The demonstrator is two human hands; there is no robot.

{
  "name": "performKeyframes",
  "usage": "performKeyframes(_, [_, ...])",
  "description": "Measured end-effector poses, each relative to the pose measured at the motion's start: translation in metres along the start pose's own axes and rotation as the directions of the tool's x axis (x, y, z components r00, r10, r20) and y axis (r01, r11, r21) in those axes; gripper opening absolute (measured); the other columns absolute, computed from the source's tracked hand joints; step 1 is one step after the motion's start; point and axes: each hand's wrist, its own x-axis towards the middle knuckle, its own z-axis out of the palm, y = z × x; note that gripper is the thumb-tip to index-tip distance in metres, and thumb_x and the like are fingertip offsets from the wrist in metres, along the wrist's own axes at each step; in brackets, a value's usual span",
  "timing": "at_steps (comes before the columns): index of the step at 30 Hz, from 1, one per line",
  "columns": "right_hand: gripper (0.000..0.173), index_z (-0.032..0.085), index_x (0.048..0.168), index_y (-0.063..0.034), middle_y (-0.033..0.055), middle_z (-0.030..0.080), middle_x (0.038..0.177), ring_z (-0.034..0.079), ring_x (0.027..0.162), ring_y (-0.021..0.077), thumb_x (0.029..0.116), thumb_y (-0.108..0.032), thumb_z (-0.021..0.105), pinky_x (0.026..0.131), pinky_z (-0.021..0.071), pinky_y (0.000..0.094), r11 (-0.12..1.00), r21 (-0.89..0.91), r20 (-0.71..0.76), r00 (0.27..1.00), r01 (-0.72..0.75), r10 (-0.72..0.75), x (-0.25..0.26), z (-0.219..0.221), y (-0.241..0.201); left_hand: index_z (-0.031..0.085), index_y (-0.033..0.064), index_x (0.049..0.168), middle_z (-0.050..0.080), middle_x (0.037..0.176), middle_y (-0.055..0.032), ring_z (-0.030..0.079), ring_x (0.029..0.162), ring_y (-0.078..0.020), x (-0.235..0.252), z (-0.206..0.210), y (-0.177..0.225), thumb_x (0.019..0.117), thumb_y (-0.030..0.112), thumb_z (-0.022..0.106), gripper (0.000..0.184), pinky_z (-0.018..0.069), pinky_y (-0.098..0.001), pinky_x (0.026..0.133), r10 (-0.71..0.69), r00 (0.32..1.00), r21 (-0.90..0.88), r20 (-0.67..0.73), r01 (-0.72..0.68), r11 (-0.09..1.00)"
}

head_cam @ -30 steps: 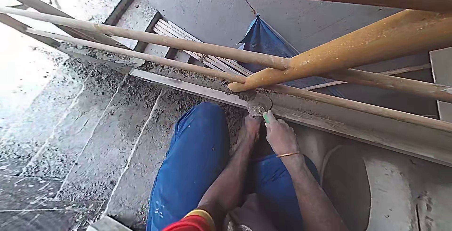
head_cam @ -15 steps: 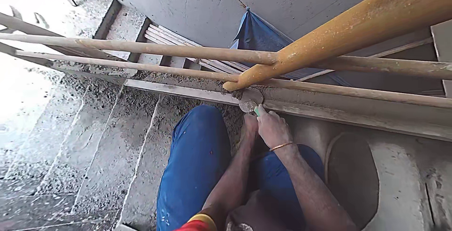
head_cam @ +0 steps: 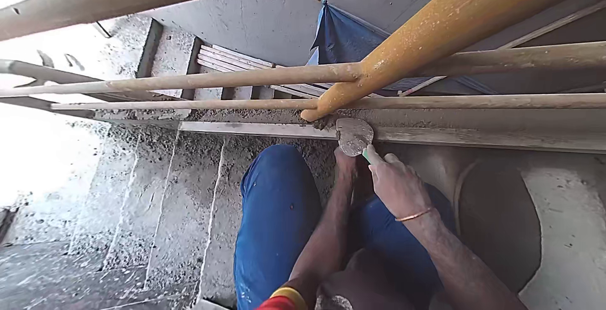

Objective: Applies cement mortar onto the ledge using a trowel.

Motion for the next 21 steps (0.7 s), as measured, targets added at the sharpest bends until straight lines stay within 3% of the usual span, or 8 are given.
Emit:
performKeyframes(3, [0.05, 0.043, 0.158, -0.0298, 0.0191, 0.067, 0.121, 0.07, 0.1, 0.0379, 0.1081, -0.03, 0.047, 0.082, 0.058, 0.0532, 0.999, 0.0, 0.083, 0.995, 0.05, -0.05, -0.006, 0.002, 0.0, 0.051, -0.0077, 0.133, 0.063, 0.118, -0.0189, 0.063, 0.102, -0.016, -0.022, -0.005, 0.003, 0.0976, -0.001, 0.06, 0.037, 0.0547, -0.0305, 0.09, -0.05, 0.999, -0.039, 0.015, 0.051, 0.998])
performKeyframes(7, [0.051, 0.04, 0.16, -0.0298, 0.0204, 0.065, 0.128, 0.068, 0.11, 0.0392, 0.1086, -0.028, 0.043, 0.089, 0.0561, 0.0548, 0.992, 0.044, 0.2, 0.972, 0.115, -0.121, 0.024, 0.0, -0.023, 0.054, -0.0048, 0.137, 0.064, 0.126, -0.016, 0.062, 0.108, -0.0126, -0.034, 0.012, 0.068, 0.106, 0.004, 0.05, 0.032, 0.0497, -0.028, 0.097, -0.318, 0.945, 0.28, -0.078, 0.326, 0.903])
performKeyframes(9, [0.049, 0.045, 0.157, -0.0269, 0.0203, 0.065, 0.129, 0.066, 0.115, 0.0394, 0.1076, -0.025, 0.045, 0.093, 0.0546, 0.0554, 0.992, 0.069, 0.202, 0.972, 0.108, -0.119, 0.042, -0.004, -0.028, 0.054, -0.009, 0.129, 0.065, 0.112, -0.0182, 0.062, 0.095, -0.0127, -0.018, -0.001, 0.027, 0.1054, 0.005, 0.05, 0.028, 0.0532, -0.0269, 0.085, -0.057, 0.998, 0.175, -0.014, 0.058, 0.983])
performKeyframes(12, [0.046, 0.048, 0.155, -0.0219, 0.0194, 0.067, 0.126, 0.065, 0.117, 0.0381, 0.1096, -0.028, 0.042, 0.097, 0.0526, 0.0545, 0.991, 0.086, 0.198, 0.974, 0.098, -0.114, 0.042, -0.013, -0.025, 0.06, -0.0075, 0.116, 0.068, 0.097, -0.0155, 0.065, 0.083, -0.0135, -0.005, -0.001, 0.011, 0.0967, 0.002, 0.063, 0.022, 0.0558, -0.0306, 0.077, 0.003, 0.999, 0.138, -0.04, 0.002, 0.99])
performKeyframes(15, [0.048, 0.045, 0.157, -0.026, 0.0208, 0.066, 0.124, 0.069, 0.105, 0.0394, 0.1092, -0.029, 0.043, 0.086, 0.0565, 0.0535, 0.997, 0.025, 0.123, 0.99, 0.07, -0.073, 0.017, -0.018, -0.013, 0.055, -0.0051, 0.128, 0.065, 0.111, -0.0146, 0.063, 0.098, -0.0132, -0.022, 0.003, 0.028, 0.0967, 0.0, 0.062, 0.032, 0.0544, -0.0296, 0.088, -0.014, 1.0, 0.042, 0.019, 0.013, 0.999])
performKeyframes(16, [0.048, 0.047, 0.156, -0.0277, 0.0207, 0.066, 0.121, 0.07, 0.099, 0.039, 0.1087, -0.029, 0.044, 0.081, 0.0577, 0.053, 0.998, 0.005, 0.062, 0.996, 0.065, -0.065, 0.011, -0.016, -0.009, 0.058, -0.0051, 0.124, 0.067, 0.106, -0.0147, 0.065, 0.094, -0.0144, -0.022, 0.005, 0.029, 0.0963, 0.002, 0.063, 0.029, 0.0564, -0.031, 0.085, -0.018, 1.0, 0.034, 0.016, 0.018, 0.999])
performKeyframes(18, [0.047, 0.049, 0.154, -0.0264, 0.0223, 0.066, 0.119, 0.071, 0.094, 0.039, 0.108, -0.027, 0.045, 0.075, 0.0584, 0.0524, 0.999, 0.014, -0.032, 0.998, 0.048, -0.047, 0.006, -0.011, -0.008, 0.065, -0.0051, 0.096, 0.067, 0.078, -0.0131, 0.065, 0.067, -0.0164, -0.013, 0.007, 0.02, 0.0935, 0.003, 0.069, 0.01, 0.0572, -0.0339, 0.063, -0.073, 0.997, 0.053, -0.022, 0.074, 0.996])
performKeyframes(21, [0.051, 0.04, 0.159, -0.0202, 0.0252, 0.065, 0.121, 0.07, 0.099, 0.0403, 0.1083, -0.021, 0.041, 0.081, 0.058, 0.052, 0.996, 0.072, -0.001, 0.999, 0.054, -0.054, 0.024, -0.004, -0.028, 0.065, -0.0019, 0.076, 0.06, 0.061, -0.0049, 0.055, 0.052, -0.0087, -0.007, 0.006, 0.029, 0.0999, 0.007, 0.063, 0.025, 0.0496, -0.0269, 0.052, -0.048, 0.998, 0.117, 0.034, 0.044, 0.992])
